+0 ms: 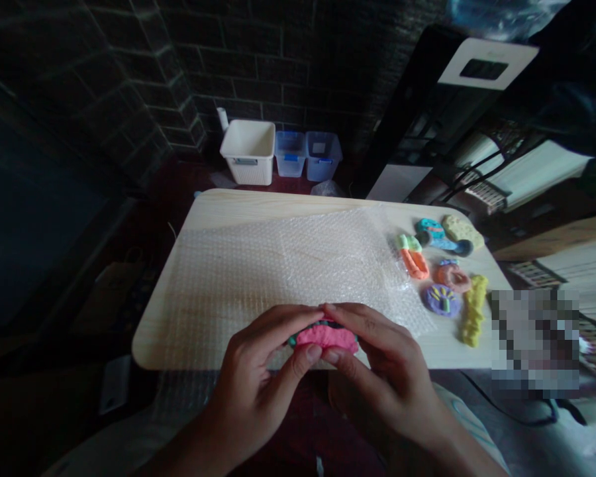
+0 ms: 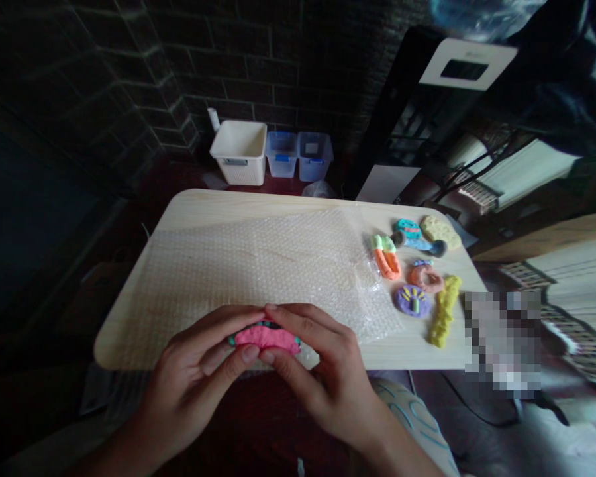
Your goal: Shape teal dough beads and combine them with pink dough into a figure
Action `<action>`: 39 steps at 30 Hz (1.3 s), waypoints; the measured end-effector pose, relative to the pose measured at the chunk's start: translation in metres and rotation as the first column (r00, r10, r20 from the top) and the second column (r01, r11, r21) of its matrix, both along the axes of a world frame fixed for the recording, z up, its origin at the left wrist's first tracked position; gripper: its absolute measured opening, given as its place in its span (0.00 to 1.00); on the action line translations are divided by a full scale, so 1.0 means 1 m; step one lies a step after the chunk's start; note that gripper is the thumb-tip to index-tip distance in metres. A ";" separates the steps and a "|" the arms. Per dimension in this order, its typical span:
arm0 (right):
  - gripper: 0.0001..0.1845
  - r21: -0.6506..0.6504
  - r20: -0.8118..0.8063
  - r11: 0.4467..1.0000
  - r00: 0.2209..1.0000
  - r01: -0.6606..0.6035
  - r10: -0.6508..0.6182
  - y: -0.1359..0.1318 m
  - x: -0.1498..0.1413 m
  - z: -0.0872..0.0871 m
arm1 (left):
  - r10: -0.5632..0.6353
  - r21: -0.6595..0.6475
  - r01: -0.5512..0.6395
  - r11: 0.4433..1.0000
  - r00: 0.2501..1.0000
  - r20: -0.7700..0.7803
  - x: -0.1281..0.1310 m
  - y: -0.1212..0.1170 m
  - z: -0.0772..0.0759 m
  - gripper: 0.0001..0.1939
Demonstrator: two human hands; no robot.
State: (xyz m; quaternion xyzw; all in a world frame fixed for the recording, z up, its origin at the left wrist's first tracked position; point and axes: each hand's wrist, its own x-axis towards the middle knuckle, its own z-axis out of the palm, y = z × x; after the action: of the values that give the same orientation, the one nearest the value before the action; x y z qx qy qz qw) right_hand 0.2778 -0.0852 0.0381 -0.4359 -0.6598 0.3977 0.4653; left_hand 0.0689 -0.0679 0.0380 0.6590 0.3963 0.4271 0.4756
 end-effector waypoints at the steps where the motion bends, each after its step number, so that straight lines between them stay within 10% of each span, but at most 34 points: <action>1: 0.29 -0.007 -0.001 1.000 1.000 -0.009 0.009 0.000 0.000 0.000 | 0.001 -0.004 -0.001 1.000 1.000 0.001 0.000 0.001 0.000 0.17; 8: 0.29 -0.033 -0.011 0.999 1.000 0.007 -0.008 -0.001 0.000 -0.002 | 0.014 -0.058 -0.013 0.998 0.999 0.030 0.001 0.000 0.001 0.14; 15: 0.24 -0.210 -0.195 0.978 0.979 0.015 -0.057 -0.001 0.000 -0.007 | 0.119 -0.406 0.008 0.914 0.950 0.287 0.008 0.001 0.001 0.17; 39: 0.19 -0.256 -0.163 0.966 0.984 0.024 -0.068 -0.001 -0.002 -0.008 | 0.060 -0.401 0.035 0.915 0.974 0.220 0.007 0.003 -0.002 0.15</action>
State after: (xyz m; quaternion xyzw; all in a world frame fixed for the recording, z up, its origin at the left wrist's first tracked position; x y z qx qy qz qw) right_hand 0.2755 -0.0867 0.0297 -0.4713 -0.5510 0.5034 0.4699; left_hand 0.0756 -0.0644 0.0359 0.4910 0.4226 0.4122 0.6406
